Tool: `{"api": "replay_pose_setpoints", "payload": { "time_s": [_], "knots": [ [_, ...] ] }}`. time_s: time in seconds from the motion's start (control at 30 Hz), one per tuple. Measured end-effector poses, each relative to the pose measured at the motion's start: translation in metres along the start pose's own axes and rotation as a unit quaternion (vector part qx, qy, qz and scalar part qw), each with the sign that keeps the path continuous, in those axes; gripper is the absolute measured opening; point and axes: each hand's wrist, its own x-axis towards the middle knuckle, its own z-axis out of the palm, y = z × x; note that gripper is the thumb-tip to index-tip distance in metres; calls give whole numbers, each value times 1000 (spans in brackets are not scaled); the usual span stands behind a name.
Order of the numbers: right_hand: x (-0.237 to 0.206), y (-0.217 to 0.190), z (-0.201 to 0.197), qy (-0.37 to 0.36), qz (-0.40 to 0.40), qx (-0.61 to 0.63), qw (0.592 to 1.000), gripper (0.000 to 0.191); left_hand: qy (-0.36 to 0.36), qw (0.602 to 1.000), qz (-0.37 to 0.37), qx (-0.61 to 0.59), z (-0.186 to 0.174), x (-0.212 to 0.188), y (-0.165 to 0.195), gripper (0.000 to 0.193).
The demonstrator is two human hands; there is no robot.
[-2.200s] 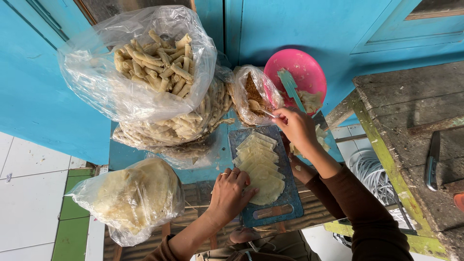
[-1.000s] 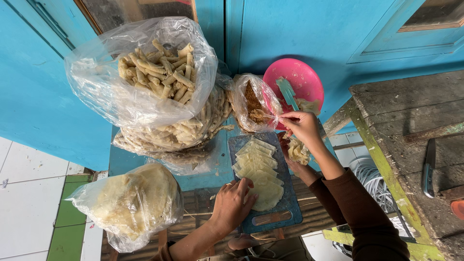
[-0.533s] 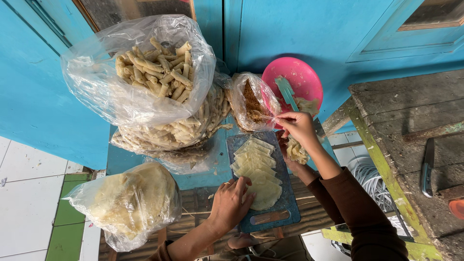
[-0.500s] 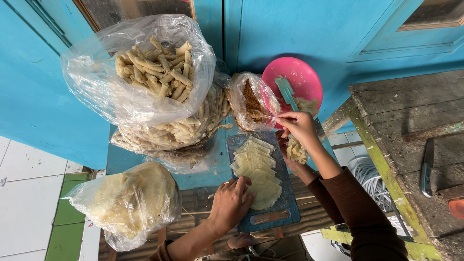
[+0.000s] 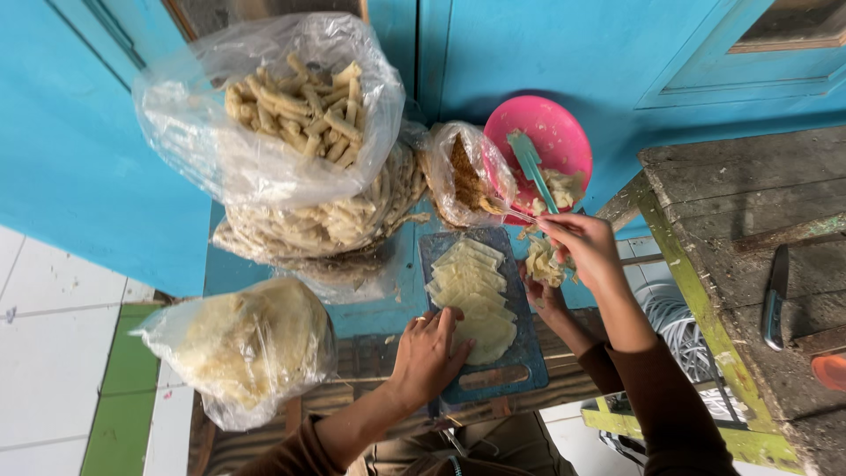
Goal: The person folds thin dough sheets on a cutting board, spoons brown filling from a plastic bag onto each sheet, and folds the dough over the filling. The folded pastries are placed into a large plastic bag with other finished rolled pastries.
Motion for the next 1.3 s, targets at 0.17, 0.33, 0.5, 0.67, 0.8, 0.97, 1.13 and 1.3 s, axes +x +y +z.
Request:
{"api": "replay_pose_setpoints", "payload": {
  "time_s": [0.17,0.33,0.5,0.67,0.8,0.97,1.13,1.3],
  "knots": [
    [-68,30,-32,-21,23,-6,999,23,13,999,23,22,1,-2,-1,52],
    [-117,54,-47,-48,79,-33,995,22,15,1000,7,18,3,-3,0,65],
    [-135,68,-48,-92,90,-44,991,23,11,1000,10,25,5,-5,-4,70],
    [-146,68,-39,-81,39,-109,990,21,9,1000,15,24,6,-6,-3,70],
    [-155,65,-19,-55,-67,-189,978,24,9,999,9,31,7,-4,-1,71],
    [-166,58,-4,3,-343,-364,866,27,12,999,18,23,6,-6,-1,69],
    [-176,53,-3,18,-486,-425,764,31,4,999,18,31,5,-7,0,69],
    [-165,40,-7,23,-522,-420,742,29,17,999,48,17,1,-10,-2,67]
  ]
}}
